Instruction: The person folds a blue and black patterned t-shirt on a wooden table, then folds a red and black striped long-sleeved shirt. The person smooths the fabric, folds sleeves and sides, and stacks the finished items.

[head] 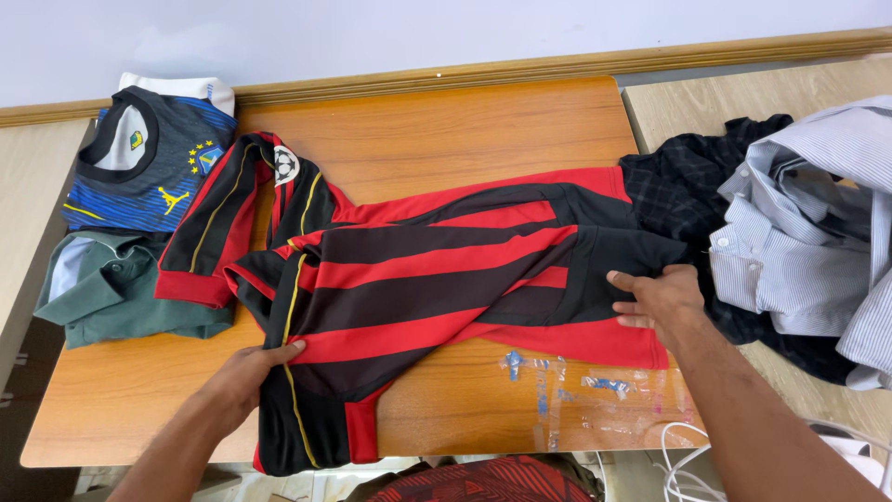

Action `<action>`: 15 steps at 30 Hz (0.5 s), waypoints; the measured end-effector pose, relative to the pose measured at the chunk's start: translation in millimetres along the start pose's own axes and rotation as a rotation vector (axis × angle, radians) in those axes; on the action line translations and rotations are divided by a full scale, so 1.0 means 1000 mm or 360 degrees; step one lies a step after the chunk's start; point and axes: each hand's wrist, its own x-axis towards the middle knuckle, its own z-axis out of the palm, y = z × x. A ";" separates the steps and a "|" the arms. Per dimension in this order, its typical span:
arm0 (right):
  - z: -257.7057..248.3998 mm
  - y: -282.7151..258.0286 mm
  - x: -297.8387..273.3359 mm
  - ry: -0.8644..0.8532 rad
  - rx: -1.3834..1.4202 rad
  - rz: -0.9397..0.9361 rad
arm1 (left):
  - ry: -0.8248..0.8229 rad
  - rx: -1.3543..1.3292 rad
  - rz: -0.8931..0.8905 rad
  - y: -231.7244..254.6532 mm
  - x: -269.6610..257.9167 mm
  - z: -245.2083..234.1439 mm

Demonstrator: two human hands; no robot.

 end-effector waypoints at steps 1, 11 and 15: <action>-0.001 0.001 0.005 -0.0093 -0.0036 0.0035 | -0.0036 -0.0040 0.0000 0.001 0.000 -0.001; -0.022 -0.018 0.054 -0.0281 -0.0185 0.0198 | 0.0111 -0.0626 0.0052 0.038 0.001 -0.047; -0.023 -0.052 0.073 -0.0120 0.0087 0.0094 | 0.0240 -0.0679 0.0242 0.092 0.006 -0.066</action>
